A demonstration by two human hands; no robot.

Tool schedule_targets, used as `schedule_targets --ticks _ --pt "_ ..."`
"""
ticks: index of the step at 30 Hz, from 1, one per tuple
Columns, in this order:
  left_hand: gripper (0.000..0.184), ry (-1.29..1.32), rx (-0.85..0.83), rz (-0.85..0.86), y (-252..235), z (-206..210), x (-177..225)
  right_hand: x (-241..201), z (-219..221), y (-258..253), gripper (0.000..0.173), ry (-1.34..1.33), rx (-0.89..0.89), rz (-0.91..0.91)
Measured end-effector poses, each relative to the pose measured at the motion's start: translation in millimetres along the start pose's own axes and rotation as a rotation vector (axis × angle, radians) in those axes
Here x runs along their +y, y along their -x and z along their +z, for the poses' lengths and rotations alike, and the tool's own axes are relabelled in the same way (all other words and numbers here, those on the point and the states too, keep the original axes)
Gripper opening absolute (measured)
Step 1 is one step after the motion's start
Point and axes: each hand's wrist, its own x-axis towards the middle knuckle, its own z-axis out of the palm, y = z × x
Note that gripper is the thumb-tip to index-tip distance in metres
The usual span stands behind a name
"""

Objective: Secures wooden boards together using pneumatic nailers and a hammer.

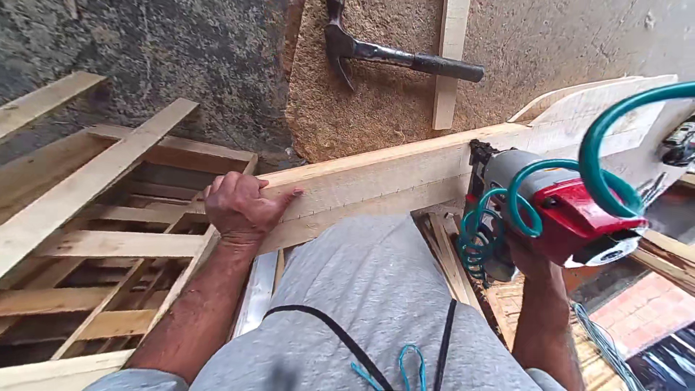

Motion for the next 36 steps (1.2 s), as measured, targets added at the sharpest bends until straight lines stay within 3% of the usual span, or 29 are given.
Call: schedule_targets --ticks 3,7,13,18,21,24,27,32,36 --pt "0.094 0.016 0.009 0.005 -2.4 0.5 0.0 -38.0 8.5 16.4 0.027 -0.249 0.029 -0.013" --pt "0.096 0.017 -0.027 -0.009 0.8 2.2 -4.1 -57.6 23.5 45.4 0.016 -0.493 -0.142 -0.064" --pt "0.096 0.016 -0.014 -0.004 -0.7 2.6 -3.3 -59.0 51.3 49.3 0.034 -0.202 -0.095 -0.021" --pt "0.095 0.017 -0.003 -0.002 -0.4 2.4 -2.2 -61.1 56.7 49.3 0.027 -0.207 -0.068 -0.061" --pt "0.093 0.022 0.011 0.006 -1.1 0.9 -1.4 -64.0 58.9 48.9 0.024 -0.344 -0.123 -0.099" --pt "0.092 0.02 0.029 0.014 -1.5 2.3 -1.1 -64.5 57.6 54.2 0.031 -0.171 -0.097 -0.103" --pt "0.09 0.017 0.042 0.019 -1.2 2.3 -0.8 -69.6 61.5 56.1 0.029 -0.211 -0.081 -0.134" --pt "0.089 0.005 0.066 0.032 -0.9 2.7 -1.0 -102.2 69.7 73.2 0.019 -0.421 -0.192 -0.142" --pt "0.09 0.024 0.054 0.042 -1.5 -0.6 -0.2 -126.6 93.6 91.7 0.02 -0.271 -0.214 -0.081"
